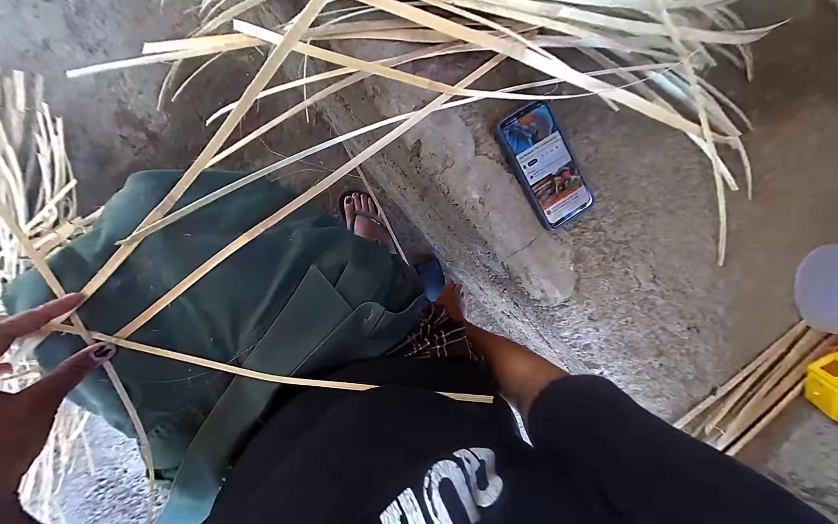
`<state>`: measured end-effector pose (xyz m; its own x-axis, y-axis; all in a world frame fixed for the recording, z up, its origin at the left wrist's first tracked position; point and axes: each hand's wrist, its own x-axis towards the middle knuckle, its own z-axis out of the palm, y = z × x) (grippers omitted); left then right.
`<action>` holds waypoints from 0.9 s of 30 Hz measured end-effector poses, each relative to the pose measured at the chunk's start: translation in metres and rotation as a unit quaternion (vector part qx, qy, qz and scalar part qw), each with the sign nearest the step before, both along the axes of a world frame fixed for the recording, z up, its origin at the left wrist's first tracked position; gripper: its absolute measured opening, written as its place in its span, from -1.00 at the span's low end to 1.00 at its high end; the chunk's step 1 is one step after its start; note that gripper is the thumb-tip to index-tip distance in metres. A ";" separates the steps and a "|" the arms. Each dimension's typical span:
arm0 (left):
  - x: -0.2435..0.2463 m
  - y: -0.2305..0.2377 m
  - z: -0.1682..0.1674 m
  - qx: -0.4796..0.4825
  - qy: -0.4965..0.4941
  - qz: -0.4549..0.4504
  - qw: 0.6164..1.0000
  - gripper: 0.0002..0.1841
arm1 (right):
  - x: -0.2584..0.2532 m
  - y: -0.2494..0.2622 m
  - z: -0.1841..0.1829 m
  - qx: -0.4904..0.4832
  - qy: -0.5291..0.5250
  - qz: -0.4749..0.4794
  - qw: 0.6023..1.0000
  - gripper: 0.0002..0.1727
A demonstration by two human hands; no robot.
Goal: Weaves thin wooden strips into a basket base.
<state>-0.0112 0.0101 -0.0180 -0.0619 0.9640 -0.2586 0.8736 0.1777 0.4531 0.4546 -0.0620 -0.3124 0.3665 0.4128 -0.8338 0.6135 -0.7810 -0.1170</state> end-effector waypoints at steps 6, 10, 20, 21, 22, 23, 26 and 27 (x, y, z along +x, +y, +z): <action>0.001 0.002 0.003 -0.011 0.003 0.018 1.000 -0.40 | -0.003 0.011 -0.019 -0.023 -0.079 0.065 0.995 0.07; 0.005 0.002 0.004 -0.004 -0.002 0.019 1.000 -0.40 | 0.000 0.014 -0.022 -0.015 -0.021 0.014 1.000 0.03; -0.014 -0.003 -0.005 0.004 -0.002 0.009 1.000 -0.40 | 0.041 -0.014 0.059 0.116 0.369 -0.138 0.912 -0.55; -0.016 -0.003 -0.006 0.006 -0.005 0.005 1.000 -0.40 | 0.050 -0.021 0.076 0.105 0.418 -0.159 0.888 -0.56; -0.017 -0.003 -0.008 0.007 -0.007 0.000 1.000 -0.41 | 0.056 -0.027 0.090 0.095 0.458 -0.176 0.866 -0.52; -0.018 -0.002 -0.009 0.008 -0.009 -0.004 1.000 -0.40 | 0.059 -0.032 0.103 0.089 0.484 -0.187 0.850 -0.47; -0.018 -0.004 -0.010 0.013 -0.015 -0.008 1.000 -0.40 | 0.043 -0.040 0.128 0.104 0.487 -0.160 0.852 -0.36; -0.018 -0.006 -0.011 0.020 -0.020 -0.005 1.000 -0.41 | 0.032 -0.039 0.136 0.115 0.464 -0.136 0.868 -0.41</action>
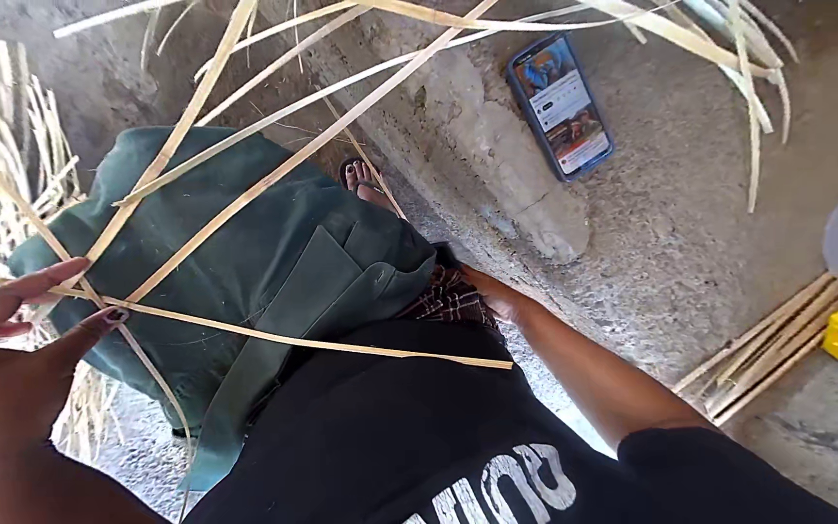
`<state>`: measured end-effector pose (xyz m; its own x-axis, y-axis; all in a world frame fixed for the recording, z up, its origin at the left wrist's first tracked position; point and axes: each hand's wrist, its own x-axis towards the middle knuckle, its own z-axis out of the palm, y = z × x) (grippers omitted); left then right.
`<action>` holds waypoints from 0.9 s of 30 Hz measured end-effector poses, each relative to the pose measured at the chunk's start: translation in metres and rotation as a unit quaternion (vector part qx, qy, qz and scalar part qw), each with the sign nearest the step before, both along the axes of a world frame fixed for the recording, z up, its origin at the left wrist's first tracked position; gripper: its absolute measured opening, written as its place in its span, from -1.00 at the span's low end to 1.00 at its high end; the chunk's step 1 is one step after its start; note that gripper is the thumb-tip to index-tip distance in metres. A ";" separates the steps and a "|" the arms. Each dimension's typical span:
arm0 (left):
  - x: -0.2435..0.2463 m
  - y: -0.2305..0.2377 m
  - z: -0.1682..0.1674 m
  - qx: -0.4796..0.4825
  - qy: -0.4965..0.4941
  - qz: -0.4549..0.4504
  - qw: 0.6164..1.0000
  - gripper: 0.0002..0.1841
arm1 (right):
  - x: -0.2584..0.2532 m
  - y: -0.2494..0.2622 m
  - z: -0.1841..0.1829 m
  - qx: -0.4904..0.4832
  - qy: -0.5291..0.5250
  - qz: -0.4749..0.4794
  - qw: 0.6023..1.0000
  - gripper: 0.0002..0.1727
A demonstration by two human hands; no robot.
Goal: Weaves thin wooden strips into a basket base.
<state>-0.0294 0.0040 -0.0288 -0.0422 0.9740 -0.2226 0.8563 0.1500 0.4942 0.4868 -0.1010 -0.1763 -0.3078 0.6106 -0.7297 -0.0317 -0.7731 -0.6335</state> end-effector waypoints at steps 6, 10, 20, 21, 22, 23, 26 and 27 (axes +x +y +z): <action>-0.002 0.001 -0.005 0.008 -0.033 -0.016 0.999 -0.42 | -0.029 0.031 0.070 0.136 -0.049 0.004 0.989 -0.36; -0.001 0.003 -0.006 -0.001 -0.046 -0.012 0.999 -0.42 | 0.004 0.043 0.110 0.108 -0.019 0.029 0.994 -0.30; -0.009 0.000 -0.016 0.011 -0.059 -0.014 0.998 -0.42 | 0.034 -0.029 0.105 0.205 -0.413 0.389 0.798 -0.27; -0.010 0.000 -0.016 0.014 -0.053 -0.018 0.998 -0.42 | 0.026 -0.030 0.102 0.242 -0.407 0.361 0.803 -0.30; -0.010 -0.001 -0.015 0.017 -0.050 -0.024 0.998 -0.43 | 0.017 -0.028 0.101 0.280 -0.398 0.336 0.806 -0.32; -0.011 -0.001 -0.015 0.020 -0.043 -0.031 0.998 -0.43 | 0.008 -0.025 0.101 0.316 -0.388 0.317 0.805 -0.36; -0.013 0.000 -0.014 0.023 -0.018 -0.030 0.999 -0.41 | -0.013 -0.013 0.107 0.361 -0.350 0.291 0.814 -0.29; -0.014 0.000 -0.013 0.023 -0.013 -0.026 0.999 -0.41 | -0.015 -0.012 0.112 0.349 -0.321 0.279 0.835 -0.30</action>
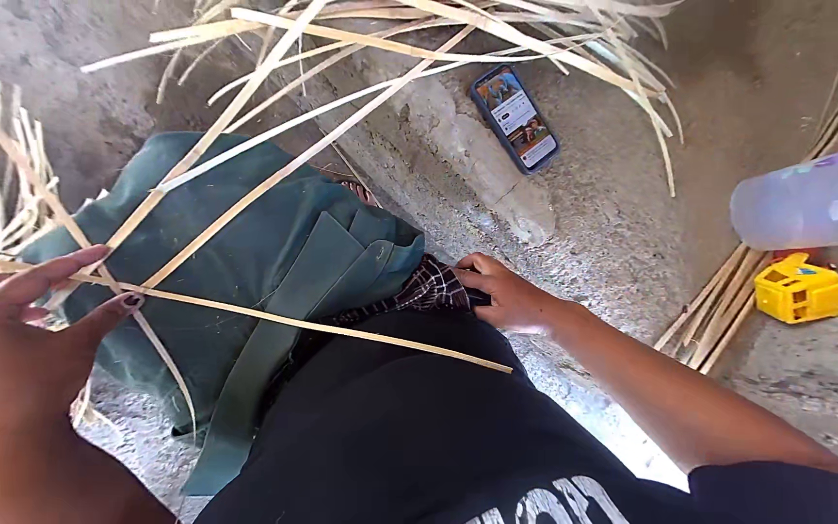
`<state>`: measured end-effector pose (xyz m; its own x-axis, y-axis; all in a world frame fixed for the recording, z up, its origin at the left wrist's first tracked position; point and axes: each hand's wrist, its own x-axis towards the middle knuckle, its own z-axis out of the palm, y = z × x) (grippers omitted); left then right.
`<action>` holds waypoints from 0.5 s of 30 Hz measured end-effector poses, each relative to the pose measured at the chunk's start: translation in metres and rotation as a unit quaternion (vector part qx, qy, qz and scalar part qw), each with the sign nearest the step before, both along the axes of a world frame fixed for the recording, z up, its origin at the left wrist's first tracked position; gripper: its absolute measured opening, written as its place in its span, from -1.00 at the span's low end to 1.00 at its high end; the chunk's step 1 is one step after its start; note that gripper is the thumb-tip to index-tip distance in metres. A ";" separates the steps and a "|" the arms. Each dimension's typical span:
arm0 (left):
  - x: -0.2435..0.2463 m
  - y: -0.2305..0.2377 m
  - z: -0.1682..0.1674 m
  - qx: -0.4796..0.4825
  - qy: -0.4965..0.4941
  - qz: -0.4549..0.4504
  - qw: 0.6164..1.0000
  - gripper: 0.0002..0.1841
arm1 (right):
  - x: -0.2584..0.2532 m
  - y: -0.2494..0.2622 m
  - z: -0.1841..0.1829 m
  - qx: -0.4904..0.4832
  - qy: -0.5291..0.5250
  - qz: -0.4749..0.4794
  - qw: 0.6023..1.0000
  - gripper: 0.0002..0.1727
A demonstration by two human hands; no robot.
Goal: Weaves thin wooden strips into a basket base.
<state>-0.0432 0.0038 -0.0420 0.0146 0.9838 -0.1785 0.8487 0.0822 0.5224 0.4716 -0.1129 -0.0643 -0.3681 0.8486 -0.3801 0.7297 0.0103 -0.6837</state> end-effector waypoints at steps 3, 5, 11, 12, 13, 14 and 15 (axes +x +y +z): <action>-0.005 -0.003 -0.005 0.026 0.011 0.003 1.000 -0.42 | 0.005 -0.008 0.010 -0.043 0.115 0.007 0.992 -0.52; -0.002 -0.007 -0.001 0.051 0.019 0.002 0.999 -0.44 | 0.003 -0.011 0.011 -0.036 0.162 0.026 0.986 -0.61; 0.020 -0.019 0.023 0.049 0.047 0.016 0.998 -0.50 | -0.020 -0.019 0.003 -0.145 0.200 -0.150 0.957 -0.09; 0.020 -0.021 0.024 0.052 0.050 0.019 0.997 -0.50 | -0.016 -0.019 0.008 -0.179 0.223 -0.147 0.947 0.00; 0.020 -0.023 0.025 0.050 0.054 0.023 0.997 -0.50 | -0.011 -0.020 0.013 -0.214 0.247 -0.134 0.936 0.08; 0.020 -0.024 0.026 0.050 0.057 0.025 0.997 -0.50 | -0.004 -0.020 0.017 -0.244 0.271 -0.117 0.924 0.11; 0.020 -0.024 0.027 0.050 0.059 0.026 0.997 -0.51 | 0.002 -0.020 0.020 -0.269 0.283 -0.094 0.916 0.15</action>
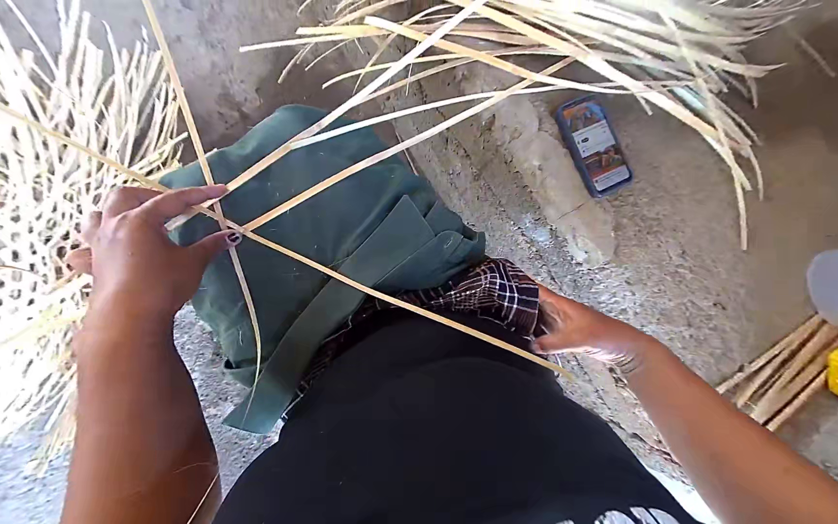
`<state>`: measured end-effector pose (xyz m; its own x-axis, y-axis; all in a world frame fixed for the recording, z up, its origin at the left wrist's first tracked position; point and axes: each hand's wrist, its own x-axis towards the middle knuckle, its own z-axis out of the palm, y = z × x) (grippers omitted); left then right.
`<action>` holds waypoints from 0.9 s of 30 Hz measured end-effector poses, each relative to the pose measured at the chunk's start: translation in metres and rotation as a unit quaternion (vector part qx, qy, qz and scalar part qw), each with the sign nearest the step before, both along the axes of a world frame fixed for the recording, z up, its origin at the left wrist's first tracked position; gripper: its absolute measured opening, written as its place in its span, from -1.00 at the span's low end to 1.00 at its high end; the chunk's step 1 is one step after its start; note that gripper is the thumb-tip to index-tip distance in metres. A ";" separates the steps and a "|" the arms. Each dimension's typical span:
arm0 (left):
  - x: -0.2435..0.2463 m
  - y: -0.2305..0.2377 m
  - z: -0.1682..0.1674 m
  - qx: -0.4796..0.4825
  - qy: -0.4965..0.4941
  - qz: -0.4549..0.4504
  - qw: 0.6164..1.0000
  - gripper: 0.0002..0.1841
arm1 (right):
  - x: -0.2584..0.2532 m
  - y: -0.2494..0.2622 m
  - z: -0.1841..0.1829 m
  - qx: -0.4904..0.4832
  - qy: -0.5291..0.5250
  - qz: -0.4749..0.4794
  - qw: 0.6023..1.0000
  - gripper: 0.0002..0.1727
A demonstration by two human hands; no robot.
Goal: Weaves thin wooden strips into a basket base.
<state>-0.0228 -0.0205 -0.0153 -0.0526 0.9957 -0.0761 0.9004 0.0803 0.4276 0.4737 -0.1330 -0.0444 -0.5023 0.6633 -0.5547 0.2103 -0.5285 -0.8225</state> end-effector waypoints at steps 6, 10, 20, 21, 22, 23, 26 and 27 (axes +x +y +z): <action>-0.003 0.002 -0.003 0.003 -0.016 -0.010 1.000 -0.50 | 0.019 -0.002 0.000 -0.019 0.013 0.072 0.997 0.26; -0.005 -0.001 -0.005 0.008 -0.021 -0.007 1.000 -0.51 | 0.016 -0.002 0.004 -0.007 -0.075 0.120 0.990 0.20; -0.003 -0.002 0.004 -0.014 -0.009 0.001 1.000 -0.49 | -0.021 0.002 0.012 0.078 -0.023 -0.051 0.995 -0.29; -0.002 -0.002 0.005 -0.015 -0.011 0.003 1.000 -0.49 | -0.018 0.002 0.012 0.064 -0.022 -0.029 0.997 -0.14; -0.002 -0.003 0.005 -0.016 -0.011 0.006 1.000 -0.49 | -0.014 0.004 0.014 0.050 -0.027 0.013 0.998 0.05; -0.002 -0.003 0.006 -0.021 -0.011 0.008 1.000 -0.49 | -0.009 0.005 0.015 0.041 -0.044 0.059 0.996 0.21; -0.003 -0.003 0.007 -0.024 -0.009 0.003 1.000 -0.50 | -0.006 0.007 0.018 0.111 -0.195 0.200 0.954 0.13; -0.002 -0.003 0.007 -0.022 -0.010 0.001 1.000 -0.50 | -0.008 0.009 0.021 0.141 -0.234 0.236 0.933 0.02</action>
<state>-0.0252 -0.0240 -0.0079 -0.0527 0.9914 -0.1201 0.8915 0.1009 0.4417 0.4656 -0.1238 -0.0233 -0.5214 0.5826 -0.6234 0.7359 -0.0629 -0.6742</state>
